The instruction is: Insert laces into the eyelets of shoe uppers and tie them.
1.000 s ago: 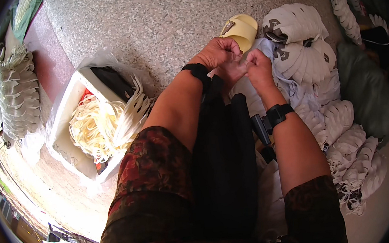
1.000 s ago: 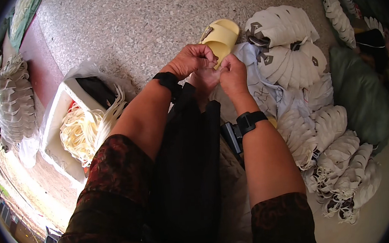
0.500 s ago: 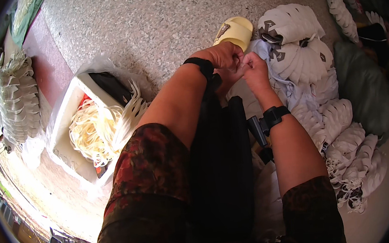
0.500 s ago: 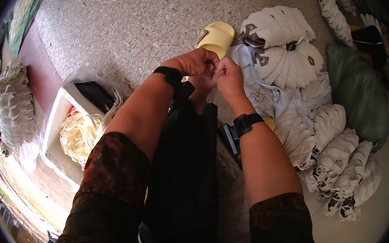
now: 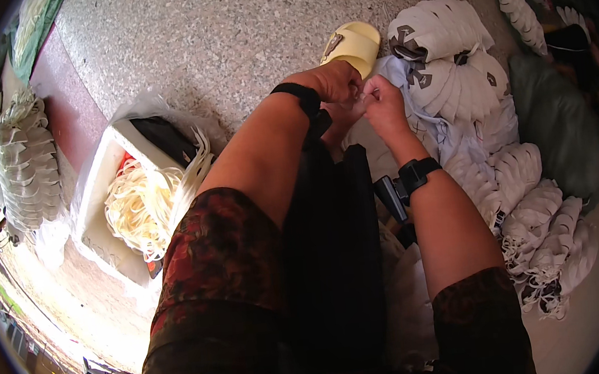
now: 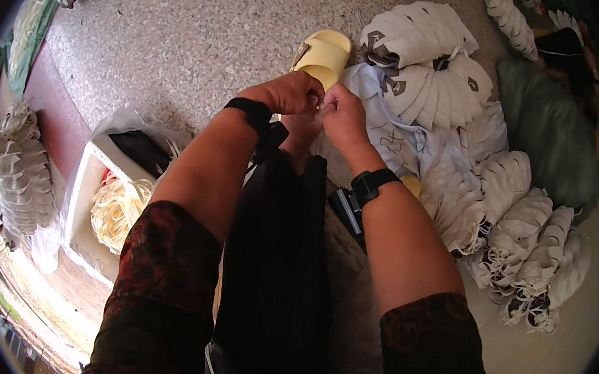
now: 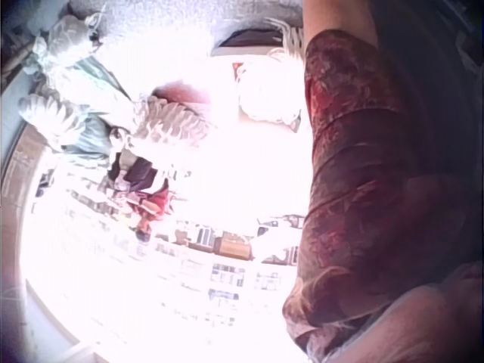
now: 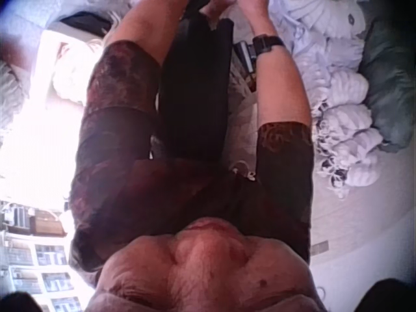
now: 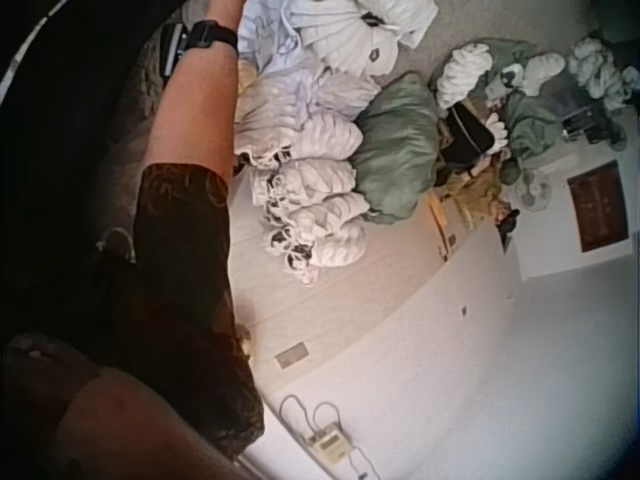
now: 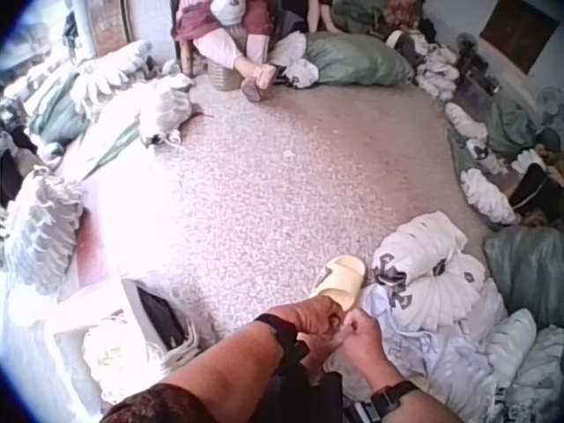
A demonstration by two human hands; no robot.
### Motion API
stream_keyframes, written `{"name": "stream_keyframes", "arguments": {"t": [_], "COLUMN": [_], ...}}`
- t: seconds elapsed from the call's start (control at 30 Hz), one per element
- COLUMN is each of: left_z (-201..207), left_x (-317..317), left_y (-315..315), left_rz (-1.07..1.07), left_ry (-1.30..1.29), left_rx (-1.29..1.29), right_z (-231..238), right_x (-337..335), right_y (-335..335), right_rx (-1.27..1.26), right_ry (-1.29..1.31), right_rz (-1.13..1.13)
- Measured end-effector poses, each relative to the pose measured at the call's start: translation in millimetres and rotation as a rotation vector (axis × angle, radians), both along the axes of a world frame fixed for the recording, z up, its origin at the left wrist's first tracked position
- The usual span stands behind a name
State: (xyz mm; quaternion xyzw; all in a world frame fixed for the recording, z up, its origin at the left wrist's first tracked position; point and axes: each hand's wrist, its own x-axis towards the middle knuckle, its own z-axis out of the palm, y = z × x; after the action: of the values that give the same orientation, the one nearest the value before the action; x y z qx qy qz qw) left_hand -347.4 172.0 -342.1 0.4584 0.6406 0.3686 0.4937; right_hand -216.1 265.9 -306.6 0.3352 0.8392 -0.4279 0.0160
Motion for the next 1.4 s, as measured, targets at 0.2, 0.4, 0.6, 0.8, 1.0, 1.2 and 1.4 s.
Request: {"name": "stream_keyframes", "arguments": {"t": [0.2,0.4,0.6,0.8,1.0,1.2,1.4], "left_z": [0,-3,0,-5,-38,-46,-43], "left_x": [3,6,3,7,15,20,20], "left_y": [6,9,7,-2,-49,-41,-40], "left_rz": [-0.015,-0.032,-0.032,0.075,0.363,0.46,0.488], "left_ry": [0.021,0.044,0.082,0.096,-0.376,-0.574,-0.587], "left_rx": [-0.021,-0.049,-0.084,0.022,0.084,0.166,0.165], "right_z": [-1,-3,-4,-7,-6,18,20], "right_x": [1,0,0,3,1,-11,-12], "right_y": [1,1,1,6,-2,-13,-12], "right_rx": [0.016,0.036,-0.009,0.004,0.139,0.277,0.105], "right_ry": [0.006,0.002,0.015,0.0,-0.009,-0.126,-0.058], "right_rz": [0.018,0.044,0.016,0.008,0.093,0.327,0.19]}}
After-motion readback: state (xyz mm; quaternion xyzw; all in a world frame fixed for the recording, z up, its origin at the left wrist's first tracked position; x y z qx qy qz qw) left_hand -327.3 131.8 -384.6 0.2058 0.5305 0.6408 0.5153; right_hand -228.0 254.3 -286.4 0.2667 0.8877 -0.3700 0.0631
